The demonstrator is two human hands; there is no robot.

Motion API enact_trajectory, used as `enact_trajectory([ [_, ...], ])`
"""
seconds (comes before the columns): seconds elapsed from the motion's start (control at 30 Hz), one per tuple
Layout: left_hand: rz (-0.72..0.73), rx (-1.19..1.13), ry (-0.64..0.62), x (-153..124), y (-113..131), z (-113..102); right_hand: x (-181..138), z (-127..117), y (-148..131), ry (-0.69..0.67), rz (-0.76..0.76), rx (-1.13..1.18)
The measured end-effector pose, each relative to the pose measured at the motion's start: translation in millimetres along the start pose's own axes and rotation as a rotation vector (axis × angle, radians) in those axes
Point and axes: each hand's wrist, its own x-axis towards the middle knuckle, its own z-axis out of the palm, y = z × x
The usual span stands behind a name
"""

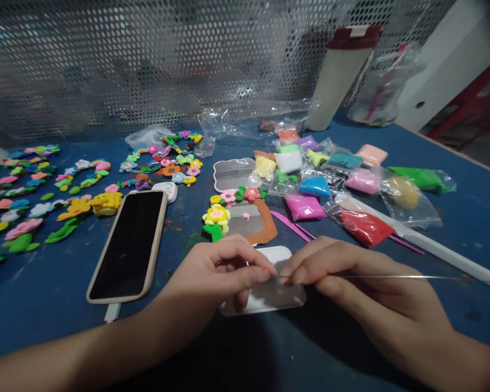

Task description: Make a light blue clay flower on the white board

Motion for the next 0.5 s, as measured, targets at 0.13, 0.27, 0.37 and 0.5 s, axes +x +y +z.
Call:
enact_trajectory([
  [0.13,0.002,0.012,-0.012,-0.2,-0.1,-0.6,-0.3,-0.5,0.6,-0.047,-0.042,-0.019],
  [0.27,-0.002,0.032,-0.013,0.4,0.0,-1.3,-2.6,-1.0,2.4,-0.043,-0.045,-0.025],
  [0.37,-0.013,0.047,-0.013,0.2,-0.6,-1.2,-3.4,-0.8,3.0,-0.04,-0.035,-0.021],
  [0.5,-0.018,0.043,-0.011,-1.1,-1.1,-0.5,-3.2,-0.5,2.0,-0.024,-0.027,-0.053],
])
